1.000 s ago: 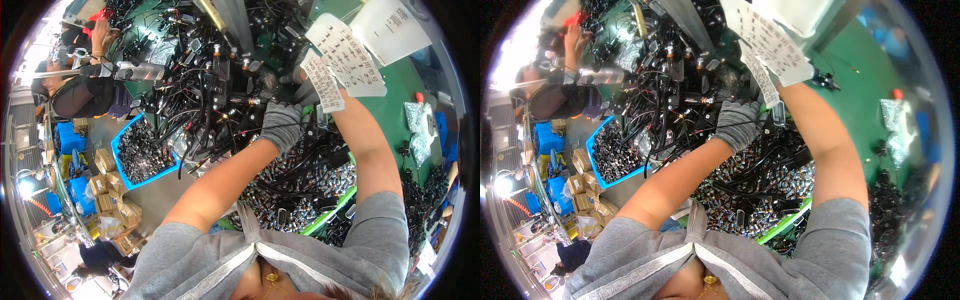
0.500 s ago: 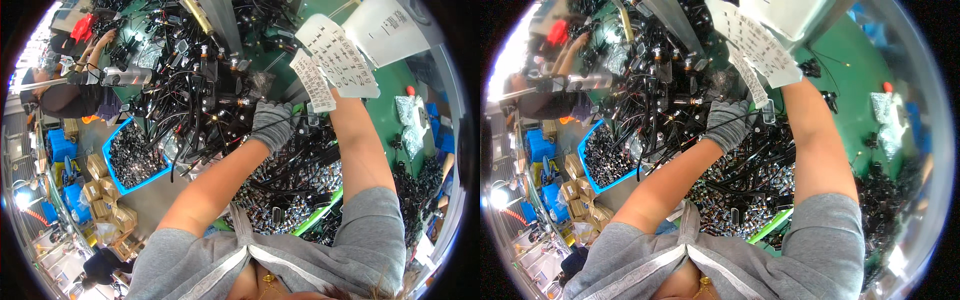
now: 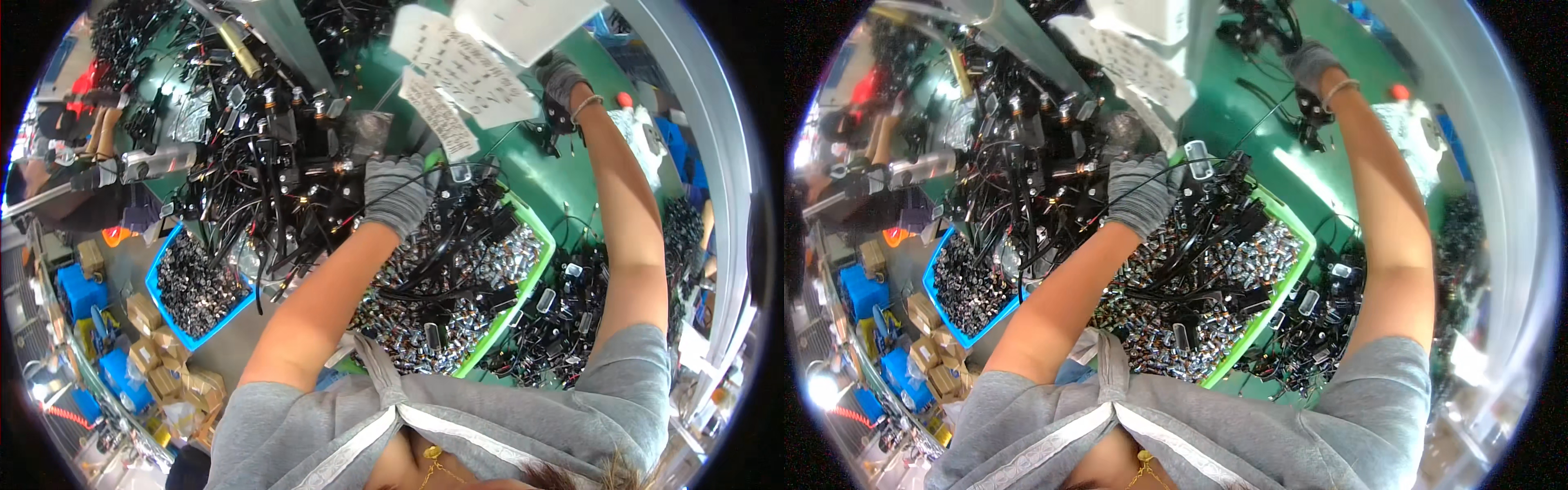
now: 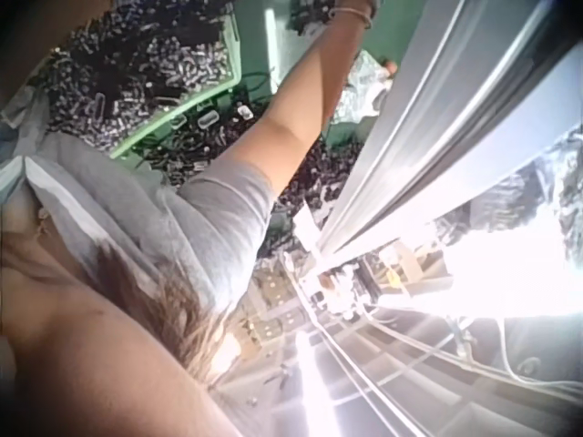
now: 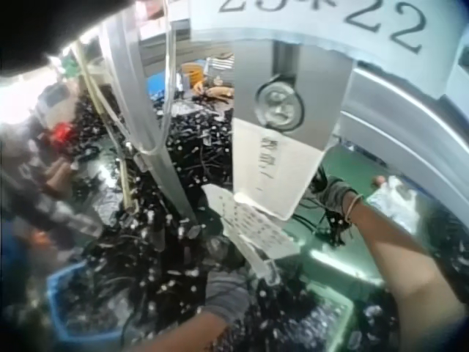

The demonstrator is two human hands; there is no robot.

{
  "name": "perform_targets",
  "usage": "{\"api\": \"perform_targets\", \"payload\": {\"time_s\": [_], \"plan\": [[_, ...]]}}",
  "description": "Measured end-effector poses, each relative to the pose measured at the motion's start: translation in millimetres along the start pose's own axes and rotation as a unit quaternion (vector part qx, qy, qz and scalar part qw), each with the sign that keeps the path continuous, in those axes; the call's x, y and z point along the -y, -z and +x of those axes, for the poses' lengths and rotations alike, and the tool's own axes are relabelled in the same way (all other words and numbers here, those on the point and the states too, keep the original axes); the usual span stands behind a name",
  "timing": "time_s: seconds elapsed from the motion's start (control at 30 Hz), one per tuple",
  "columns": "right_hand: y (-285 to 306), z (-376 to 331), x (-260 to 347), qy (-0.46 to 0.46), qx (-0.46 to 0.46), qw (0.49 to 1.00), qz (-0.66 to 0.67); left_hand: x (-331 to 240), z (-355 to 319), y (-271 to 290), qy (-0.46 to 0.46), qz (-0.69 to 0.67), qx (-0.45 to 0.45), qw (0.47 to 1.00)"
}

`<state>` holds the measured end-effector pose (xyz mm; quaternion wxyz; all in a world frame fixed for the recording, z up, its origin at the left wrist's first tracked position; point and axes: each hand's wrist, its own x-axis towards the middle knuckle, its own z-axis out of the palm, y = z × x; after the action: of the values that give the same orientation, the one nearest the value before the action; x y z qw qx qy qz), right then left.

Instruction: The worker is assembling small hardware components by inserting silver metal parts into black plastic housings at a manual workstation.

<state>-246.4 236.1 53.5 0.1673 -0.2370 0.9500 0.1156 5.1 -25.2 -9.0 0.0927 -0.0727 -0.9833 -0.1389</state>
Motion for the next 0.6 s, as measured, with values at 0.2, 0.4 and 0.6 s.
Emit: {"api": "perform_targets", "payload": {"time_s": [0.2,0.4,0.6], "plan": [[-80,-15,-9,-0.162,-0.087,0.976,0.116,-7,1,6,-0.002,0.000,0.015,1.000],[-128,-3,14,-0.255,-0.034,0.952,0.165,-11,2,1,0.006,-0.011,0.017,1.000],[-141,-3,19,-0.315,0.015,0.944,0.099,-10,2,-3,0.014,-0.026,0.009,1.000]]}}
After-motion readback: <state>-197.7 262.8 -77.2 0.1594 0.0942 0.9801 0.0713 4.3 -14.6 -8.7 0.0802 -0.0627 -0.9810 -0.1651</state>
